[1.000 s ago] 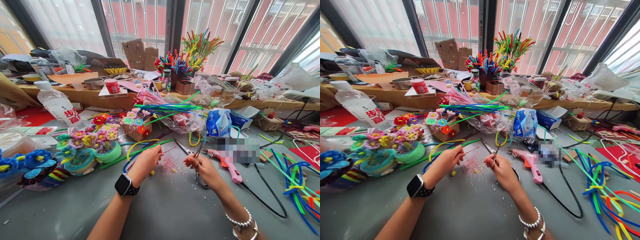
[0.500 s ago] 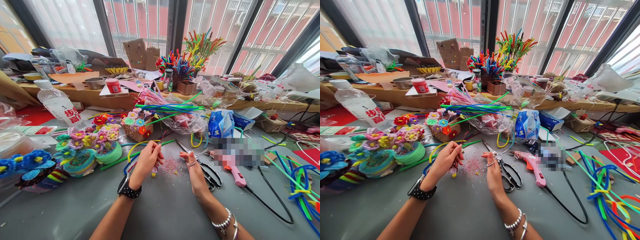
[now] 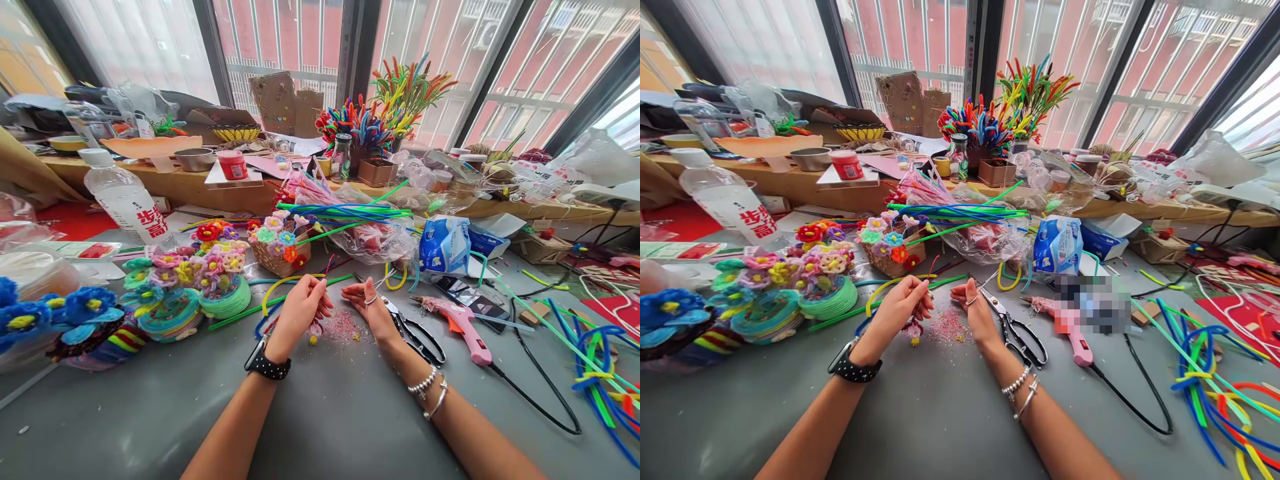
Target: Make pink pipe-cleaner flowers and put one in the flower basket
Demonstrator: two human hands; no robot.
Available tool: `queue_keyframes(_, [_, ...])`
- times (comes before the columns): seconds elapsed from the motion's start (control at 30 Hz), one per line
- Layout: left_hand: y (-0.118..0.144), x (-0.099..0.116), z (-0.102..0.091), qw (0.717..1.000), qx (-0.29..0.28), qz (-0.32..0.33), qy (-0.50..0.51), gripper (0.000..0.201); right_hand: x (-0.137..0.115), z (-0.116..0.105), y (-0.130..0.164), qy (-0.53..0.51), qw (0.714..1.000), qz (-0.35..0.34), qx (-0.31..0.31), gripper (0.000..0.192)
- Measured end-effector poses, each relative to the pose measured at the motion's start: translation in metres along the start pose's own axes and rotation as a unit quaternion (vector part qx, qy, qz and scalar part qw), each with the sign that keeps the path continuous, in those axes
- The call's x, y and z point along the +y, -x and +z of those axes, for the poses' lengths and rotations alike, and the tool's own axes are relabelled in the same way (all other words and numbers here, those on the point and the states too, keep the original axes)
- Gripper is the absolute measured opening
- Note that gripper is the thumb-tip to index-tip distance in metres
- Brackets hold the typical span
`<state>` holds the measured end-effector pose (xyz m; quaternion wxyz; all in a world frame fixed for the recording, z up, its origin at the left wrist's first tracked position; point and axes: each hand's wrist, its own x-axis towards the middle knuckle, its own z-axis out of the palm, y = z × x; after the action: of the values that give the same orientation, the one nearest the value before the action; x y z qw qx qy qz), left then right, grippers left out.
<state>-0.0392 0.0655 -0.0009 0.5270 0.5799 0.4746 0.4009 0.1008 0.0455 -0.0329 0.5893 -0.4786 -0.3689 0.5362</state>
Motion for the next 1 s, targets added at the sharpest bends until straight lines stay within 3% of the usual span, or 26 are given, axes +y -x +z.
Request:
queue_keyframes(0.23, [0.001, 0.0, -0.001, 1.0, 0.012, 0.005, -0.016, 0.021, 0.007, 0.002, 0.007, -0.024, 0.998, 0.038, -0.05, 0.056])
queue_keyframes(0.47, [0.0, -0.002, -0.003, 0.997, 0.033, 0.005, -0.071, 0.02, 0.005, 0.002, -0.009, 0.013, 0.999, 0.004, -0.038, 0.057])
queue_keyframes(0.7, [-0.003, -0.012, -0.002, 0.982, 0.029, -0.009, -0.189, 0.017, 0.007, -0.001, 0.003, 0.0, 0.998, 0.021, -0.059, 0.056])
queue_keyframes(0.83, [-0.006, -0.019, 0.0, 0.972, 0.01, 0.018, -0.235, 0.018, 0.003, -0.014, 0.009, -0.019, 1.0, -0.003, 0.0, 0.052])
queue_keyframes(1.0, [-0.007, -0.021, 0.007, 0.976, -0.048, 0.01, -0.214, 0.019, 0.003, -0.016, 0.022, -0.059, 0.996, 0.037, 0.055, 0.055])
